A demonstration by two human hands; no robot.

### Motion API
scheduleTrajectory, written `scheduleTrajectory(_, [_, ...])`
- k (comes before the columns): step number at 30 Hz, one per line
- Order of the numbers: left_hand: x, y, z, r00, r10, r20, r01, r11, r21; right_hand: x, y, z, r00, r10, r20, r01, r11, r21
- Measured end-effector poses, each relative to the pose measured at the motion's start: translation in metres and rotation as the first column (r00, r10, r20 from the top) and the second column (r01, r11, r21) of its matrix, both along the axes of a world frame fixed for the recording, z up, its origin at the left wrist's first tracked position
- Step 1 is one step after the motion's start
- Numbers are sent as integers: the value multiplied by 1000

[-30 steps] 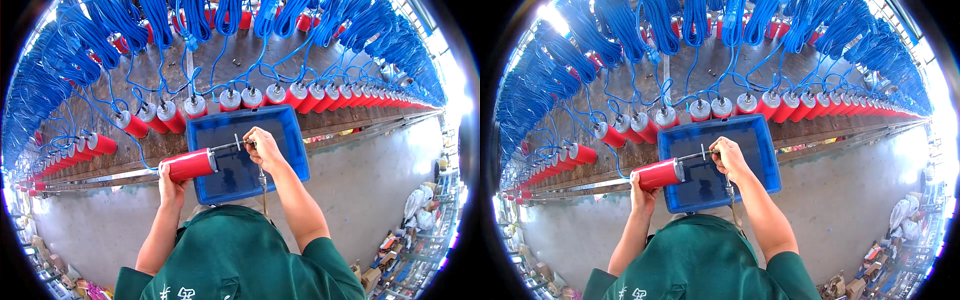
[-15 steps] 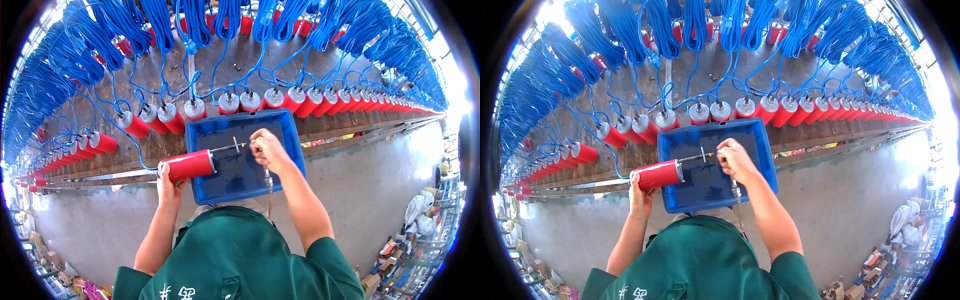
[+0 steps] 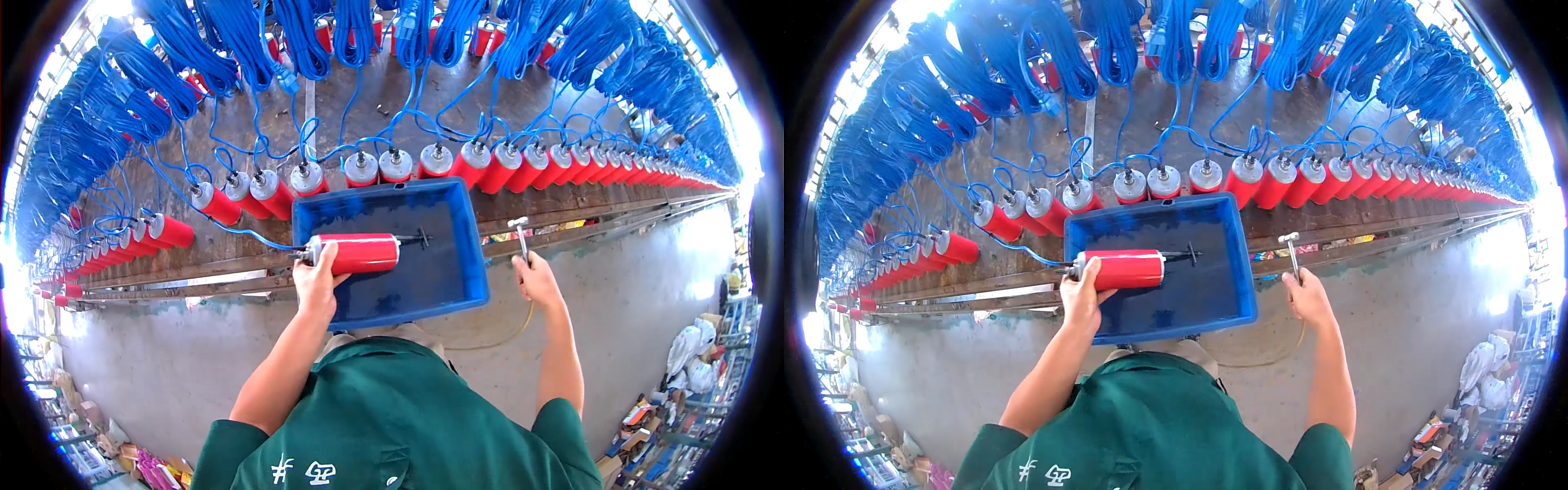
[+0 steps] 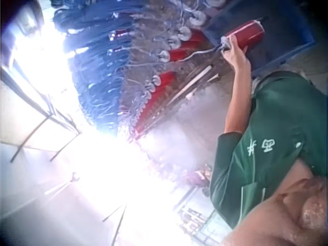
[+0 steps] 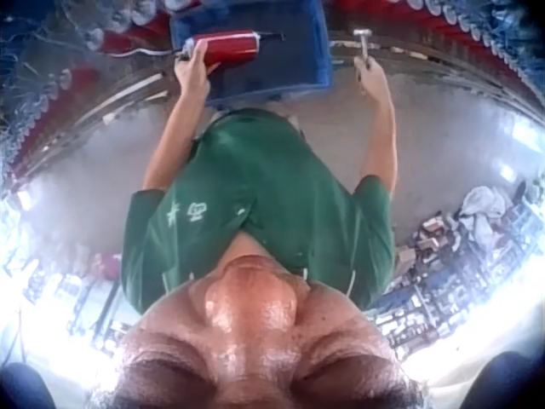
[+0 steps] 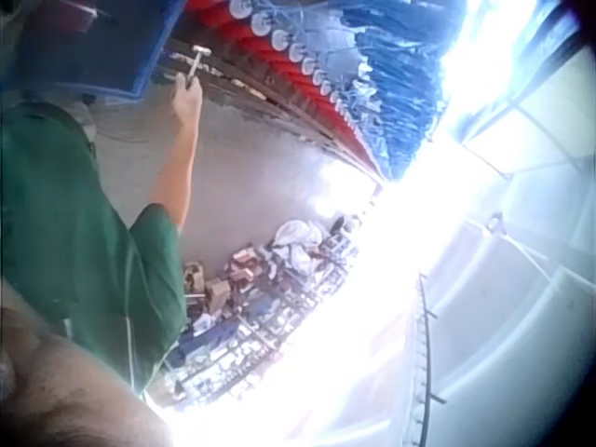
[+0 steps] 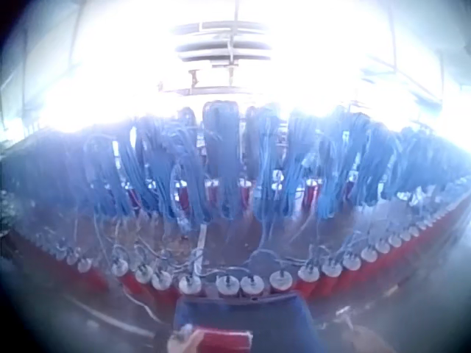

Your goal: The person picks up a red cylinder from a workbench, uses a tool to remove and reinsert internal components, and dips the cylinder and parts into a blue tub of liquid.

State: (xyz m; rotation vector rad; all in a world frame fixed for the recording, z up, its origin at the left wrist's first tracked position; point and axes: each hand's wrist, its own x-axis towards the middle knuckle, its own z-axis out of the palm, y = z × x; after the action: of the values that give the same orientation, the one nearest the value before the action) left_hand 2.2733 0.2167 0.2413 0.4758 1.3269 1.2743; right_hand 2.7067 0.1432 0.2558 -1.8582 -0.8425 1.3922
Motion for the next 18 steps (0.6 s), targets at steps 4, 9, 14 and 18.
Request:
scheduleTrajectory(4, [29,16,-31,1000,4,23,0,986,-169,46,-2,-46,980,-63,191,64,998,2])
scheduleTrajectory(9, [34,27,-63,995,-1,95,28,957,-289,101,3,-80,817,18,576,-63,996,58])
scheduleTrajectory(14, [7,28,-96,984,71,163,-1,919,-395,93,46,-79,680,94,727,-203,977,64])
scheduleTrajectory(18, [-2,20,-106,990,-38,136,86,923,-375,107,64,-154,506,2,863,-316,931,184])
